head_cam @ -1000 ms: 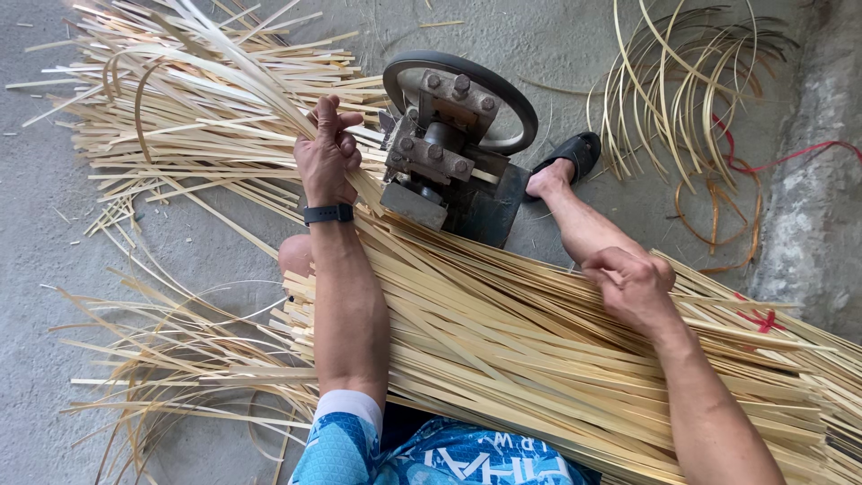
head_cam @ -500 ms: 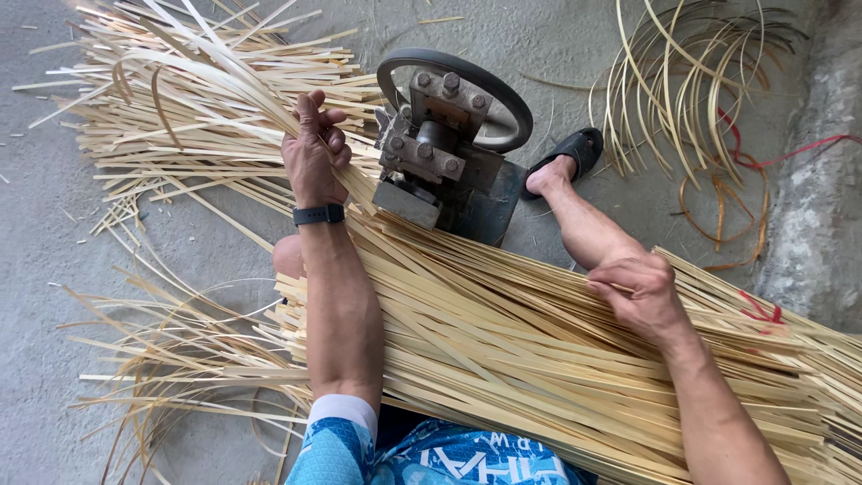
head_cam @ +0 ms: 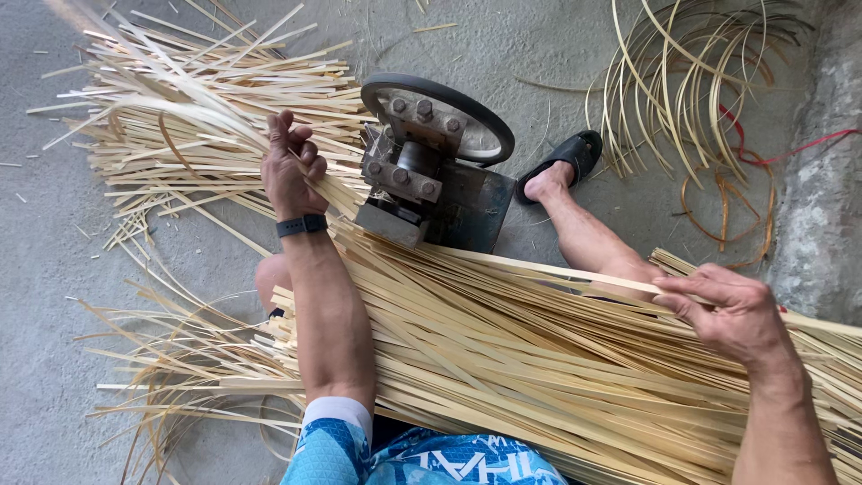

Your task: The person sits on the floor and feeds long bamboo strips through a manual splitting machine. They guide each strip with both hands, then place the split pieces into a growing pile on the left.

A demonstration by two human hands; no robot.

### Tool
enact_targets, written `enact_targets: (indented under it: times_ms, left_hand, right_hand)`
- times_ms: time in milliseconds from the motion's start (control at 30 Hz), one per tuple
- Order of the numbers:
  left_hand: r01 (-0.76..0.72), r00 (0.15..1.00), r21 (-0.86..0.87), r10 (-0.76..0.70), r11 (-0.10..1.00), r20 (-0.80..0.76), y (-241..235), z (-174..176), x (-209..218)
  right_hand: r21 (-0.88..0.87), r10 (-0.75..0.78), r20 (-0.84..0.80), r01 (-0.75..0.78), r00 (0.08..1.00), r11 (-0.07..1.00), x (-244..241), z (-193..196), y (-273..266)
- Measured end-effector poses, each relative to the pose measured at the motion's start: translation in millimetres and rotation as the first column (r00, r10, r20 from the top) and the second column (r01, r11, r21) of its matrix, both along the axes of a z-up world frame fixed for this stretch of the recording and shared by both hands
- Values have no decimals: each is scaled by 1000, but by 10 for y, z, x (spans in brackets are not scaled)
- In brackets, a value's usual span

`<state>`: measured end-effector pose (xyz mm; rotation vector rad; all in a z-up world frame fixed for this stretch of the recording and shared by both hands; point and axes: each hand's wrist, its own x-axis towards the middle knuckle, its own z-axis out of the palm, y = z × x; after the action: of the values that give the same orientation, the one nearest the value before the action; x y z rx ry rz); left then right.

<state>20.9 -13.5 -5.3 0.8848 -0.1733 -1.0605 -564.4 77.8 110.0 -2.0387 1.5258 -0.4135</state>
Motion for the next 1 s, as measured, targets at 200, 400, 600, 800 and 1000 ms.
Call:
enact_targets:
  times_ms: [200, 400, 600, 800, 1000]
  left_hand:
    - [83, 995, 22, -82, 996, -49, 101, -113, -29]
    - [100, 989, -49, -104, 994, -102, 100, -140, -59]
    - [49, 994, 84, -56, 995, 90, 39, -45, -199]
    - [120, 962, 43, -126, 992, 241, 63, 72, -263]
    - [119, 970, 36, -124, 992, 208, 71, 98, -268]
  right_hand:
    - [10, -90, 95, 90, 991, 996, -318, -80, -40]
    - [-106, -228, -61, 221, 972, 969, -493, 8, 40]
    - [-206, 18, 14, -15, 1000, 978, 348, -142, -110]
    - [-619, 73, -373, -307, 925, 723, 1030, -137, -68]
    - [-149, 213, -162, -237, 964, 960, 1191, -557, 116]
